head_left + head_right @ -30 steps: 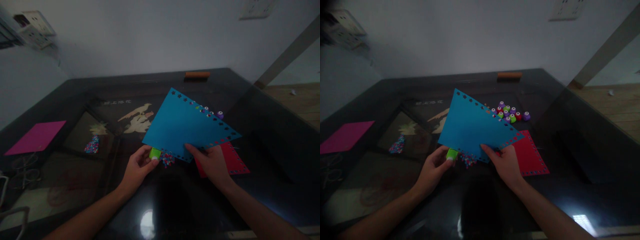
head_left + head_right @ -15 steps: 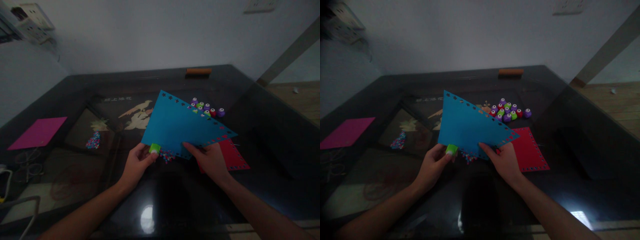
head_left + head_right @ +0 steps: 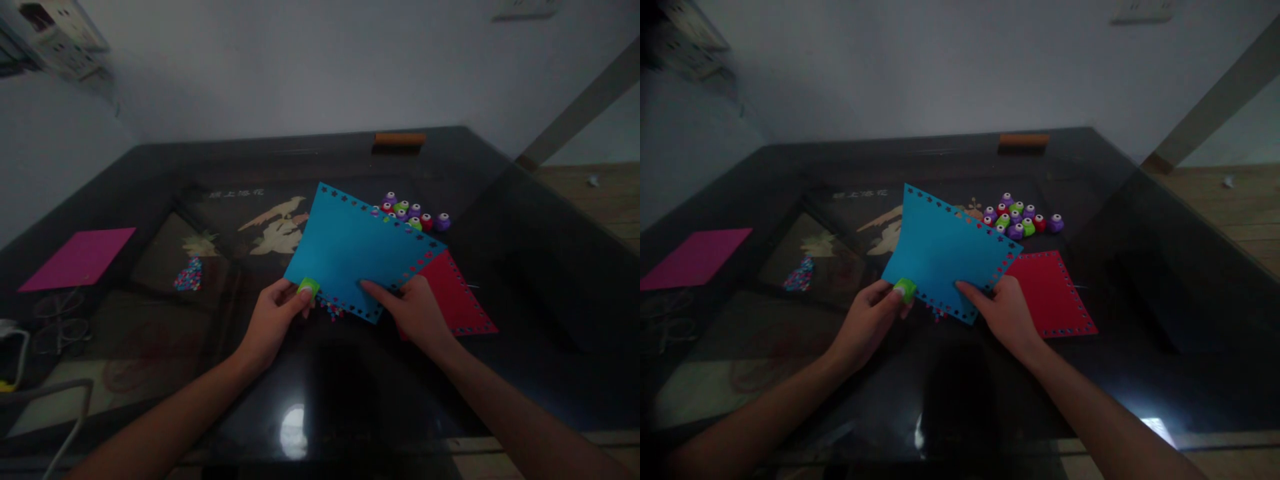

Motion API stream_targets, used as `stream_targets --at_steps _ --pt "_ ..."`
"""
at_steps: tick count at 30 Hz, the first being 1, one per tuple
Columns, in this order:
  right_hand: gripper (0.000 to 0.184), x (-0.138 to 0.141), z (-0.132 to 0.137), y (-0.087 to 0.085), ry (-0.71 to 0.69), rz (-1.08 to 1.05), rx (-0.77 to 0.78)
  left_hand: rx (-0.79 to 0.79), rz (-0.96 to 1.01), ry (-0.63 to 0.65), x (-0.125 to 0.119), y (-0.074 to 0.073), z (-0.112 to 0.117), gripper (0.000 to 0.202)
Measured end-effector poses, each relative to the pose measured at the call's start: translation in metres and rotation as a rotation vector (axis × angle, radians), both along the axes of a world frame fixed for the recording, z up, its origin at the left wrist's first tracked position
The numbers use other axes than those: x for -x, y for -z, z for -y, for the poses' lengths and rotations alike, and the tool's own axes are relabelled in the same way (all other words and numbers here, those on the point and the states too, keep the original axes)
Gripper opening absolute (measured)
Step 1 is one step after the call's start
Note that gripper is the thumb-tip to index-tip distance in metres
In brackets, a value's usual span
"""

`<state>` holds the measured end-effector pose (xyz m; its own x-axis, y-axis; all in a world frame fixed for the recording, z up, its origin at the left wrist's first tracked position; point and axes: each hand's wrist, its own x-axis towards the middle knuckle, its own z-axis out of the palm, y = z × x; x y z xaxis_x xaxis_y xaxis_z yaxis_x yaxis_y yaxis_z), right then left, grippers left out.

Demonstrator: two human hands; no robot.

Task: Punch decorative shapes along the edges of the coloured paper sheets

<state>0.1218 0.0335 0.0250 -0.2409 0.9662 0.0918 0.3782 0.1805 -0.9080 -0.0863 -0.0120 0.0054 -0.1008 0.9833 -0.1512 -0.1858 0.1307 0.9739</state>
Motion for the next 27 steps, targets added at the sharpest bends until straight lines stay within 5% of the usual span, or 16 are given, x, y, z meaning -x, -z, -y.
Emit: stream_targets --at_steps 27 --pt "0.017 0.0024 0.0009 -0.0001 -0.021 -0.042 0.010 0.081 0.001 -0.009 -0.0009 -0.0013 -0.0024 0.031"
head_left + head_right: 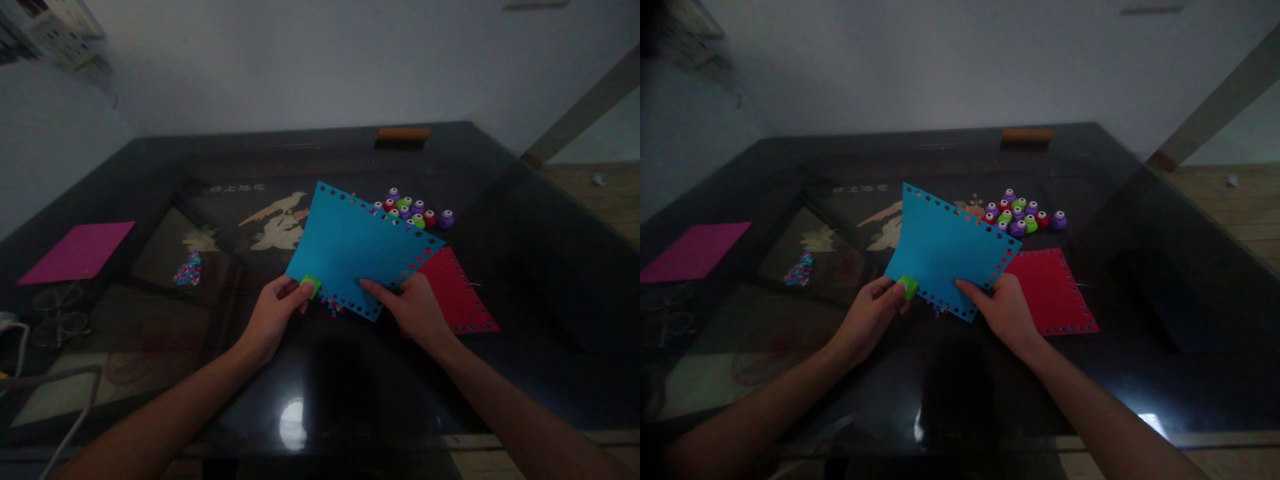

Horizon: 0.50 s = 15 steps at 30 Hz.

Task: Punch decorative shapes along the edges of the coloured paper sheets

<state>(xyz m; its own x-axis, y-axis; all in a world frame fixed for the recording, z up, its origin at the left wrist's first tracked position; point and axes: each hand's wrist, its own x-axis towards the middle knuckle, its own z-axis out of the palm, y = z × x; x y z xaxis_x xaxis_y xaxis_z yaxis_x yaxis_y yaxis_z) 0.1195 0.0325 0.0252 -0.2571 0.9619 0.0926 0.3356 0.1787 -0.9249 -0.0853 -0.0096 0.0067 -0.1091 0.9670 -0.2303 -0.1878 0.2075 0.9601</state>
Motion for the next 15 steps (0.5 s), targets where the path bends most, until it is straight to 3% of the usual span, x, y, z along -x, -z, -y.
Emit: stream_targets --at_steps 15 --pt "0.018 -0.0011 -0.0001 0.0012 0.002 0.035 -0.021 -0.021 -0.029 0.028 0.0022 0.0030 -0.0004 0.030"
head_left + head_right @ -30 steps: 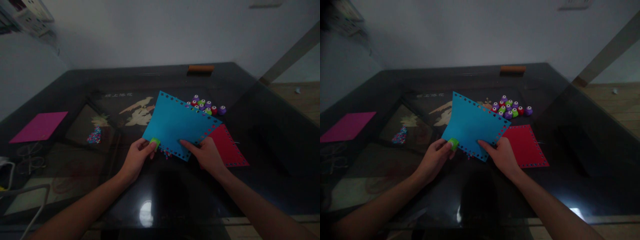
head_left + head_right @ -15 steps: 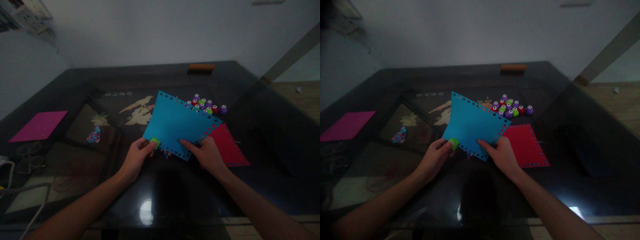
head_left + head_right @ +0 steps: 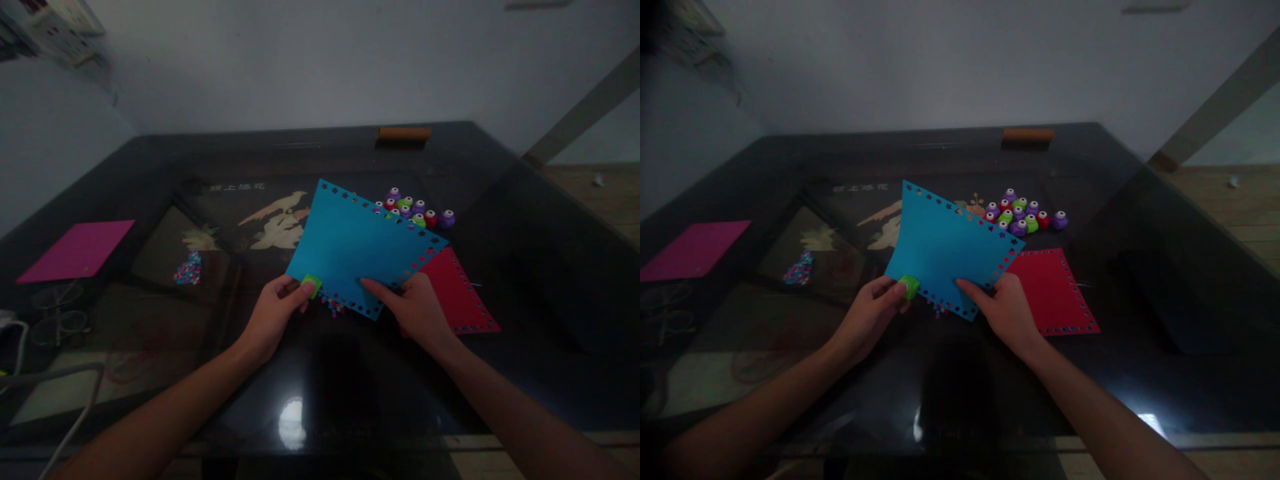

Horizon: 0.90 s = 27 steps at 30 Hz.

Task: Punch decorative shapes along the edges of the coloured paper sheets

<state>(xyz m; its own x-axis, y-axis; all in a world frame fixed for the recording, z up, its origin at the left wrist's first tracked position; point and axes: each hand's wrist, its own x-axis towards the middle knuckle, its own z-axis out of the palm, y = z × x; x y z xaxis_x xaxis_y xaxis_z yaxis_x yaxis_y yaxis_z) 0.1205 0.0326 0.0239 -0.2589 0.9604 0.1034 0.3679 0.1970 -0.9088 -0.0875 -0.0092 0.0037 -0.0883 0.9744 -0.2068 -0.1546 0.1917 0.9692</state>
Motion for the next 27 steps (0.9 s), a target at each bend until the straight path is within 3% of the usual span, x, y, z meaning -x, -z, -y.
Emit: stream_targets --at_steps 27 --pt "0.019 0.0007 0.0003 -0.0023 -0.003 -0.008 -0.004 0.015 -0.010 -0.004 -0.0005 -0.0022 0.0003 0.030"
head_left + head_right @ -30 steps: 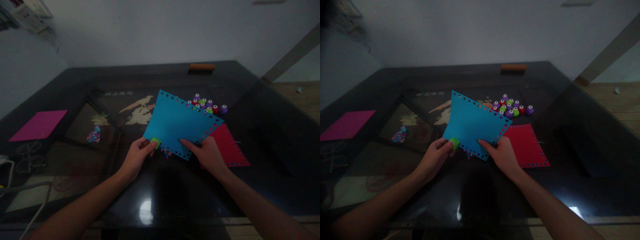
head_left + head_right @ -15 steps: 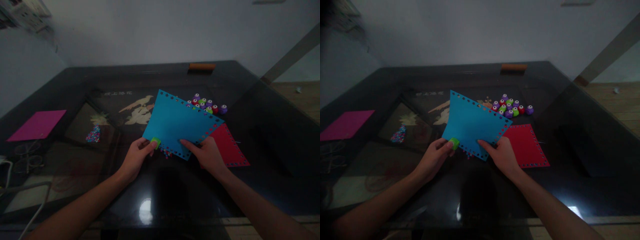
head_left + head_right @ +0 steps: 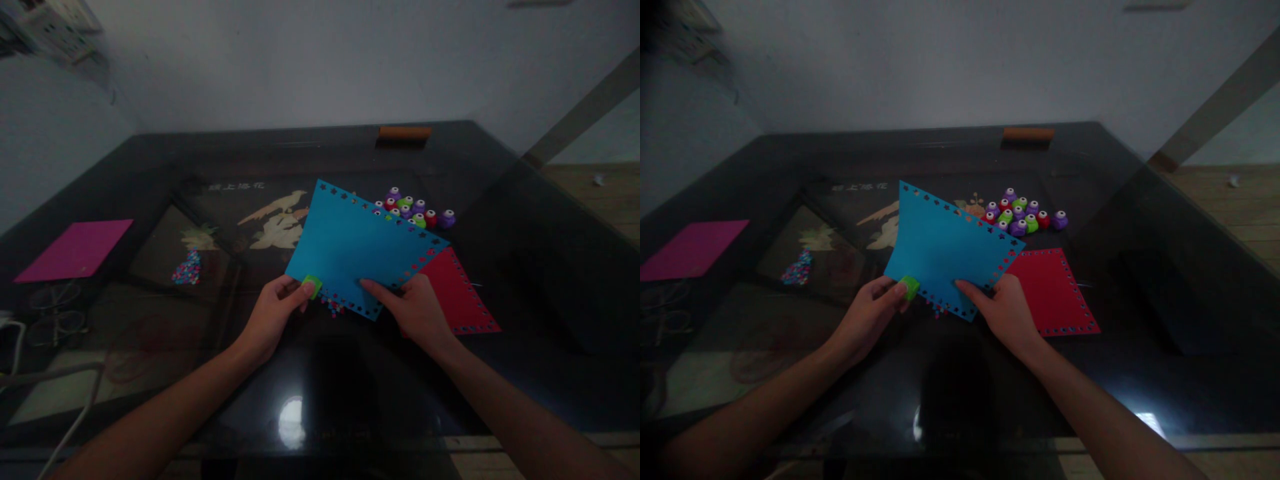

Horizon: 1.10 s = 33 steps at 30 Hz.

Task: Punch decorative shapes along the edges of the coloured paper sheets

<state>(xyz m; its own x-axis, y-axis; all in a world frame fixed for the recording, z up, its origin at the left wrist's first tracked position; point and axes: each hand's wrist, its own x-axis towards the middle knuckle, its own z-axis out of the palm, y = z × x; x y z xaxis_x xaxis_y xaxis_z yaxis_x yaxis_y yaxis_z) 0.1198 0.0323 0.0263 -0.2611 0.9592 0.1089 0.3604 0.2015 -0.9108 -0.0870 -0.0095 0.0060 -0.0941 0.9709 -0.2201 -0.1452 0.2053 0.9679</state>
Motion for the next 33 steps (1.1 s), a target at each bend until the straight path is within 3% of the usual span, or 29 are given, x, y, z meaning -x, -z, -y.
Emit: stream_targets --at_steps 19,33 --pt "0.013 -0.0001 -0.0001 0.0019 0.009 -0.014 0.005 0.025 -0.007 -0.005 -0.0003 -0.0024 -0.0001 0.033" --pt "0.019 -0.0006 0.0000 0.0027 0.013 0.018 -0.005 0.030 0.020 0.008 0.0011 0.0000 -0.0005 0.032"
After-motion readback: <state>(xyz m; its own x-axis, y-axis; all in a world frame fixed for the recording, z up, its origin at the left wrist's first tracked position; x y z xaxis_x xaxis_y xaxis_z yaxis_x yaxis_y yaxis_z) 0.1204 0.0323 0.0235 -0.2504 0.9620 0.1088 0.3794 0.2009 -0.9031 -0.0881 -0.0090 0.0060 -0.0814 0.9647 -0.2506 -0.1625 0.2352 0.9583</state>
